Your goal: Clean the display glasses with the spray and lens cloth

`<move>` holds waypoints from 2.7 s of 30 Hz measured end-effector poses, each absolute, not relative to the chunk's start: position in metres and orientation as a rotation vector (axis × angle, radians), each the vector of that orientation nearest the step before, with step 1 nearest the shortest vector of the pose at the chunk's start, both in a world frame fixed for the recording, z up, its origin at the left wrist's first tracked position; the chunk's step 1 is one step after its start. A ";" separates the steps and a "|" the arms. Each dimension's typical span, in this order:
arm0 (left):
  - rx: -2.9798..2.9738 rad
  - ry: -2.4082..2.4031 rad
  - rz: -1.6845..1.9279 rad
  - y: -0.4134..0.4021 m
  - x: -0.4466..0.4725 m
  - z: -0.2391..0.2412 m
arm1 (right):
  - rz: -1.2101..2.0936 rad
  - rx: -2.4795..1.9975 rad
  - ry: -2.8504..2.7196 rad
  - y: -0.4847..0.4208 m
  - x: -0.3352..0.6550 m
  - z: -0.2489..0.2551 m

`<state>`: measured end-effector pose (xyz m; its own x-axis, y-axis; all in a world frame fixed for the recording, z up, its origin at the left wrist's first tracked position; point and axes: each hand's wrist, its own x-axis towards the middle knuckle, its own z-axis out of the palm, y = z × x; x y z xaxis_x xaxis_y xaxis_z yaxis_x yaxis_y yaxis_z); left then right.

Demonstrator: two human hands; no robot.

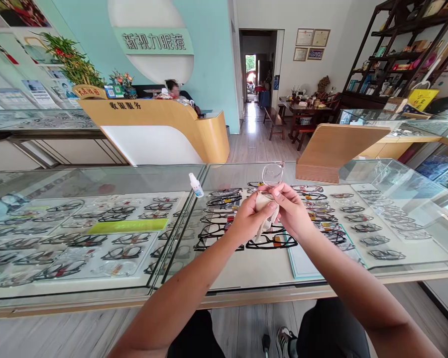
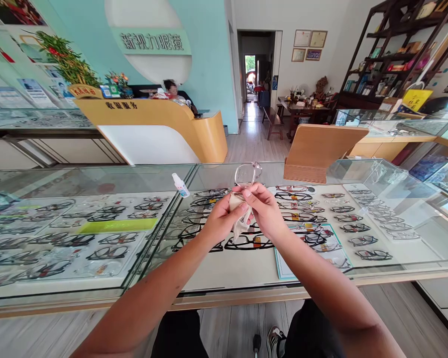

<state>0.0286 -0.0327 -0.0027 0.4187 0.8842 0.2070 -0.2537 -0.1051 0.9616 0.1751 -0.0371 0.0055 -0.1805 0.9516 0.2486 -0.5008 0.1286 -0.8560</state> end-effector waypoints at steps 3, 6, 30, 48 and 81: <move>1.325 0.669 1.105 -0.032 0.029 -0.005 | 1.383 -0.568 -1.118 -0.038 0.174 0.006; 1.299 0.676 1.106 -0.030 0.028 -0.007 | 1.425 -0.536 -1.098 -0.037 0.177 0.007; 1.486 0.714 1.020 -0.018 0.015 -0.013 | 1.522 -0.578 -1.064 -0.028 0.188 0.006; 1.501 0.641 1.212 -0.026 0.023 -0.007 | 1.558 -0.440 -1.071 -0.035 0.176 0.005; 1.521 0.717 1.167 -0.024 0.017 -0.006 | 1.589 -0.483 -1.101 -0.028 0.185 0.004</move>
<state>0.0166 -0.0236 -0.0061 0.3467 0.8864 0.3067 -0.1271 -0.2796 0.9517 0.1851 -0.0282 0.0037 -0.3263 0.9164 0.2317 -0.5390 0.0210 -0.8421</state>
